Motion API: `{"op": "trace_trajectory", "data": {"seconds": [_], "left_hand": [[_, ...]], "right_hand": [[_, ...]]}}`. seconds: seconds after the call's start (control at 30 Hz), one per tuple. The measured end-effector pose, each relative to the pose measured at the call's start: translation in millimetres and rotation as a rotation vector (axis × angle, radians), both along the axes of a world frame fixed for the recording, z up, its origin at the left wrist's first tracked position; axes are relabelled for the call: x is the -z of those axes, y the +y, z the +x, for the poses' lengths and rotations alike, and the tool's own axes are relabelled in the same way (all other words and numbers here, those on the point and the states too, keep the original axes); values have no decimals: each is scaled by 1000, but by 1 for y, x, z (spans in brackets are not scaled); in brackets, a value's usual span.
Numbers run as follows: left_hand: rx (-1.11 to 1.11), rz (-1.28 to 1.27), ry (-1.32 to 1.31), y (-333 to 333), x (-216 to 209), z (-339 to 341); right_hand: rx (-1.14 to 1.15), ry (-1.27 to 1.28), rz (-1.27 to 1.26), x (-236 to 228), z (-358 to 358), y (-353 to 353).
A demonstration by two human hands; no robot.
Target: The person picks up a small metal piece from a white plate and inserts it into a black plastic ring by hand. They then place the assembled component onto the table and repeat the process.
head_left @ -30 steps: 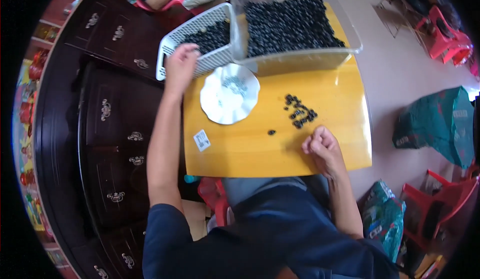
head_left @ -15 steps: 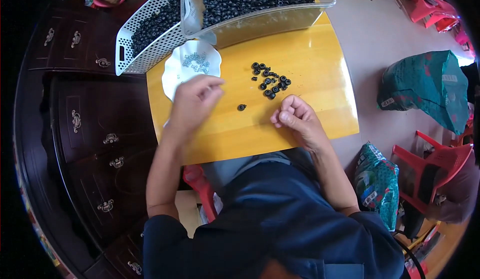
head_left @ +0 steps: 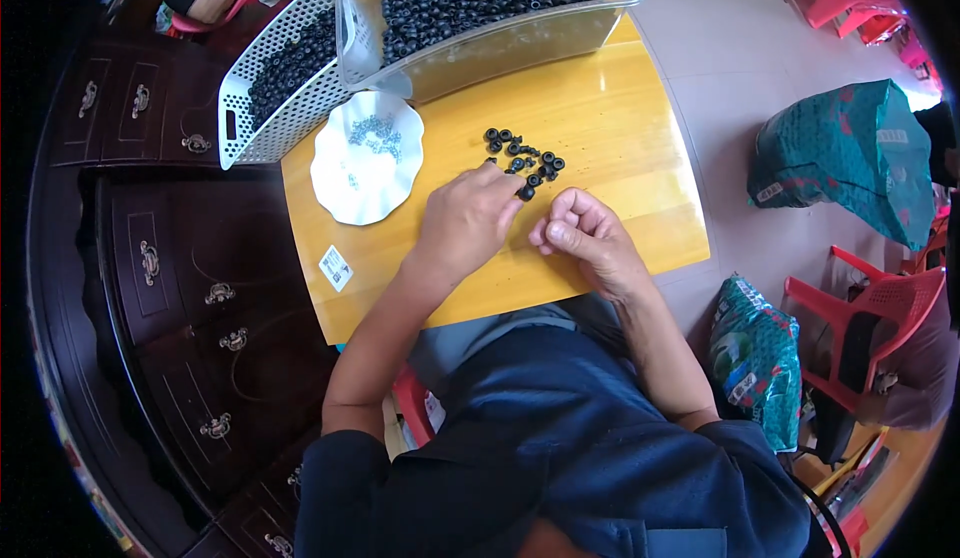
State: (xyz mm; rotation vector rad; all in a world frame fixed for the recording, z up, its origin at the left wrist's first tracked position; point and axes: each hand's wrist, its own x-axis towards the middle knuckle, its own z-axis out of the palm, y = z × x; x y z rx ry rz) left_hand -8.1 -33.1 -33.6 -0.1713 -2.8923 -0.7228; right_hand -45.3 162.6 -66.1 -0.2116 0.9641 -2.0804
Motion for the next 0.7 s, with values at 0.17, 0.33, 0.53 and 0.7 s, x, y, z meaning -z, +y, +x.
{"op": "trace_trajectory", "data": {"seconds": [0.17, 0.33, 0.53, 0.7], "left_hand": [[-8, -41, -19, 1, 7, 2], [-54, 178, -14, 2, 0, 10], [-84, 483, -4, 21, -27, 23], [-13, 479, 59, 28, -15, 23]], "right_hand": [[6, -21, 1, 1, 0, 0], [19, -37, -3, 2, 0, -1], [23, -69, 5, -1, 4, -4], [-32, -94, -13, 5, 6, -5]]}}
